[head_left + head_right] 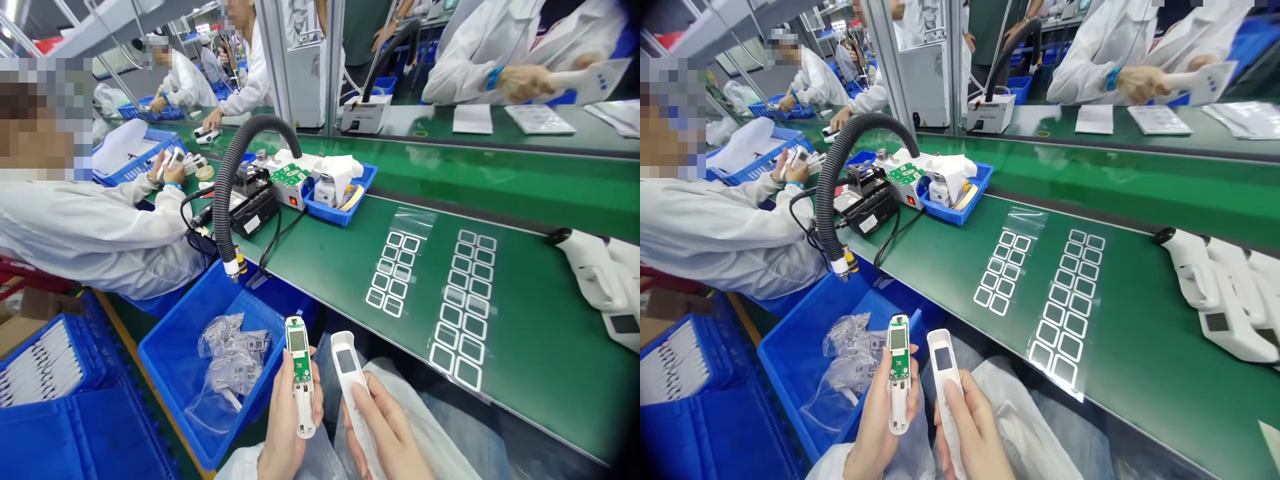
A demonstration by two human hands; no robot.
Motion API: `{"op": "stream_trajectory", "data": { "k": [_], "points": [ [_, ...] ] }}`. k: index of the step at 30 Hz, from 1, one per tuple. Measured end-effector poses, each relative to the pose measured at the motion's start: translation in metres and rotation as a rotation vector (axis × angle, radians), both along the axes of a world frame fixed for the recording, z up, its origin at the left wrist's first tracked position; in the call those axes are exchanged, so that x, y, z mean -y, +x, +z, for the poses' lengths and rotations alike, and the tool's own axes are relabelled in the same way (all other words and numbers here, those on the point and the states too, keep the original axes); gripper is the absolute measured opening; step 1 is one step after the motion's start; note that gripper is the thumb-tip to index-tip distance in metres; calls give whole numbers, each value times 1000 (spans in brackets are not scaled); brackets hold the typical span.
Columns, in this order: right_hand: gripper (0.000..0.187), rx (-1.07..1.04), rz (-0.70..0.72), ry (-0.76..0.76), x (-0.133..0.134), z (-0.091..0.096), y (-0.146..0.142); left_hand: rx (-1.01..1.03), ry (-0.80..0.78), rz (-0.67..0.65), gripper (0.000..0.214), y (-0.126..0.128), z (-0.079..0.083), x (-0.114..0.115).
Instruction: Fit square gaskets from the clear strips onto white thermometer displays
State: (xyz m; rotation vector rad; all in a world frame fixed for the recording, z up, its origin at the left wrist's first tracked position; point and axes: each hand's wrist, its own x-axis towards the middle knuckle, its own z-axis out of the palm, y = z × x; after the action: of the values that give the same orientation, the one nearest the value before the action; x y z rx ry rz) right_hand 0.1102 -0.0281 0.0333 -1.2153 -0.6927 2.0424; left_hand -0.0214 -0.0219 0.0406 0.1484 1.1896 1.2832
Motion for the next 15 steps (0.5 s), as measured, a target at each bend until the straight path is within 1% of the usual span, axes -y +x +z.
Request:
{"op": "stream_trajectory", "data": {
  "k": [8, 15],
  "points": [
    [50, -24, -10, 20, -3, 12, 4, 27, -9, -24, 56, 3, 0, -3],
    [48, -16, -43, 39, -5, 15, 5, 67, -6, -87, 54, 7, 0, -4]
  ]
}}
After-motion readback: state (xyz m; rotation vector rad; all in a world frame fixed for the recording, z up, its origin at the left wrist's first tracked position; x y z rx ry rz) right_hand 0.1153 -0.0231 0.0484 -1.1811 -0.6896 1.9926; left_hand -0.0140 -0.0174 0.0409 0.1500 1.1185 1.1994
